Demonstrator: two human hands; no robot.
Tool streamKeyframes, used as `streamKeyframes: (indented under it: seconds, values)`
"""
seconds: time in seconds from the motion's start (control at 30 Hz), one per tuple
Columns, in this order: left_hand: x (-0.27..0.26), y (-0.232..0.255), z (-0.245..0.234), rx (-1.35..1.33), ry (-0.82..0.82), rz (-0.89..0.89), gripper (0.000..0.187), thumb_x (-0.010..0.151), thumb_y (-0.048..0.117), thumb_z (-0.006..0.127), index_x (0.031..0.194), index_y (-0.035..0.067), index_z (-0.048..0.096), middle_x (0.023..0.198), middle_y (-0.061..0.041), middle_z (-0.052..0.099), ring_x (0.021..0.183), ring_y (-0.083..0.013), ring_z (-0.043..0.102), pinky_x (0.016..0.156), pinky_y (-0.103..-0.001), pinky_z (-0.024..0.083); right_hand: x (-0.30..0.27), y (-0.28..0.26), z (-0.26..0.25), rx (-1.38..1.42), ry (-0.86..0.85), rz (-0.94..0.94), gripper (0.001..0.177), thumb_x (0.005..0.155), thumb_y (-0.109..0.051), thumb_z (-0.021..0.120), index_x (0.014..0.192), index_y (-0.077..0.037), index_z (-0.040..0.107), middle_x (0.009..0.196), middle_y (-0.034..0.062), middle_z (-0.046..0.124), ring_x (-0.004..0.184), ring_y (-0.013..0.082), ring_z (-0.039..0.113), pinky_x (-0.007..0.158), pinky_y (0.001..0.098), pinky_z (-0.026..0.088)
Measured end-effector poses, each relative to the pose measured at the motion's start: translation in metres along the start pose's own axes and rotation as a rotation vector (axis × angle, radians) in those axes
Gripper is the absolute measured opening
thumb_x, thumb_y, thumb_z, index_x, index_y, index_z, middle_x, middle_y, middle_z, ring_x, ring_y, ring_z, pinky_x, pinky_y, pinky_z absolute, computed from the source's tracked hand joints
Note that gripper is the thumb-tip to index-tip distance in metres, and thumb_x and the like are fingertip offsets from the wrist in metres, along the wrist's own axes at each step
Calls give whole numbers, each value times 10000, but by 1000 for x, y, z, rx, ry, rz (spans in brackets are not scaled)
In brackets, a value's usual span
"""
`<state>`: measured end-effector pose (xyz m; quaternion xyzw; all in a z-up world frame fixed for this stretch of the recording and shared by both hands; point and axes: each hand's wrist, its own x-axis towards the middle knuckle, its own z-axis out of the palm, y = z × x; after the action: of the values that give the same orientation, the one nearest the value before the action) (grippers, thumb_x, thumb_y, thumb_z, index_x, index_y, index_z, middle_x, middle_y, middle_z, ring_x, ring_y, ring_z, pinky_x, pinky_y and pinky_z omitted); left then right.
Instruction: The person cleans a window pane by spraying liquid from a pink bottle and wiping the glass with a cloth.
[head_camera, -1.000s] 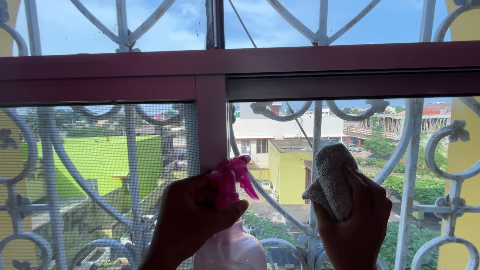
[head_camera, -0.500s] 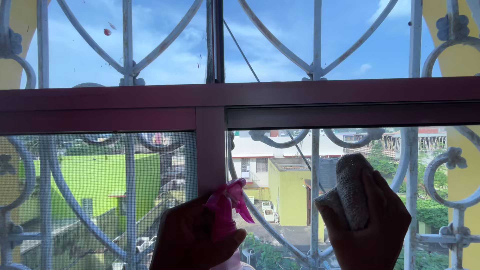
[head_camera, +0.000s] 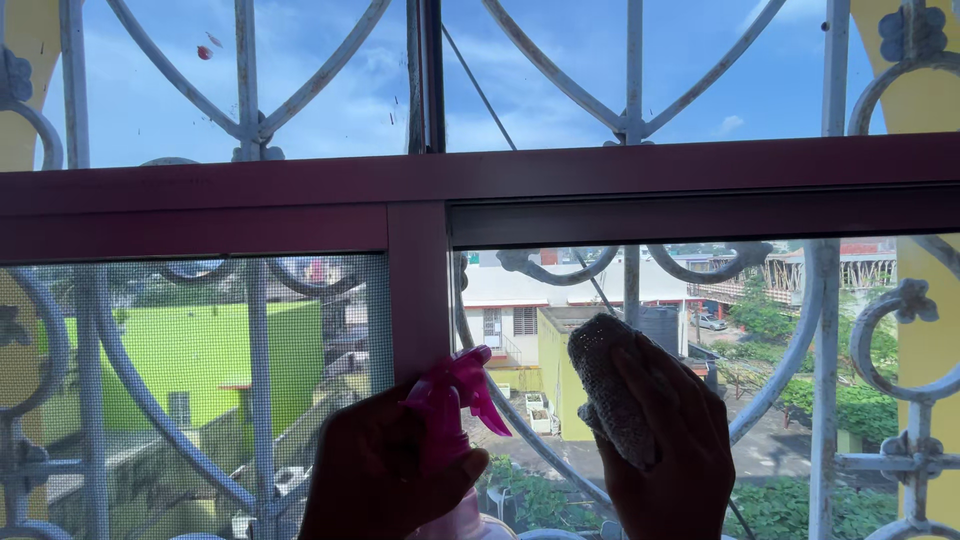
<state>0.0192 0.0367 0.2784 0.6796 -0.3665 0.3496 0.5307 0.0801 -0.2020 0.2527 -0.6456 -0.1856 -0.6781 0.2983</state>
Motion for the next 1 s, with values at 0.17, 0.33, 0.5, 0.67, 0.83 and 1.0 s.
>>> streamKeyframes:
  seconds: [0.17,0.33,0.5,0.67,0.83,1.0]
  values:
    - [-2,9,1,-15,41,-231,724,695,103,884,1385,86,664,1059,-61,807,861,-115,779,765,-298,663,8,2,-17,3,127,36,642,780,-180,836,1386,-132,628,1451,121,613,1376,296,574,1179,435,470]
    - [-6,10,2,13,65,-281,730,680,74,875,1385,133,697,968,-54,793,752,-97,731,680,-268,631,20,-9,-10,-54,90,-18,738,720,-241,861,1388,-71,597,1417,167,577,1327,356,523,1121,481,440]
    - [-7,3,-1,96,35,-290,724,739,85,904,1416,150,657,919,-66,822,712,-110,739,638,-270,633,17,-16,-5,4,48,-76,729,729,-262,862,1387,-93,597,1382,159,580,1316,357,527,1108,481,450]
    - [-7,2,0,-60,45,-200,620,686,56,868,1284,40,706,956,-18,808,734,-77,731,647,-254,627,7,-16,4,29,-2,-148,625,800,-200,840,1384,-156,623,1401,79,628,1334,330,574,1149,477,463]
    - [-10,1,-5,65,53,-273,508,653,88,895,1141,36,764,718,-50,767,632,-84,699,595,-243,584,-2,-18,5,22,-49,-169,614,773,-145,821,1357,-206,642,1391,79,621,1299,328,585,1116,470,486]
    - [-12,-5,-8,97,45,-265,401,626,140,917,978,27,763,697,-34,760,621,-87,716,588,-245,599,-6,-19,1,62,-110,-208,604,716,-100,825,1291,-215,680,1365,54,638,1279,308,604,1077,437,512]
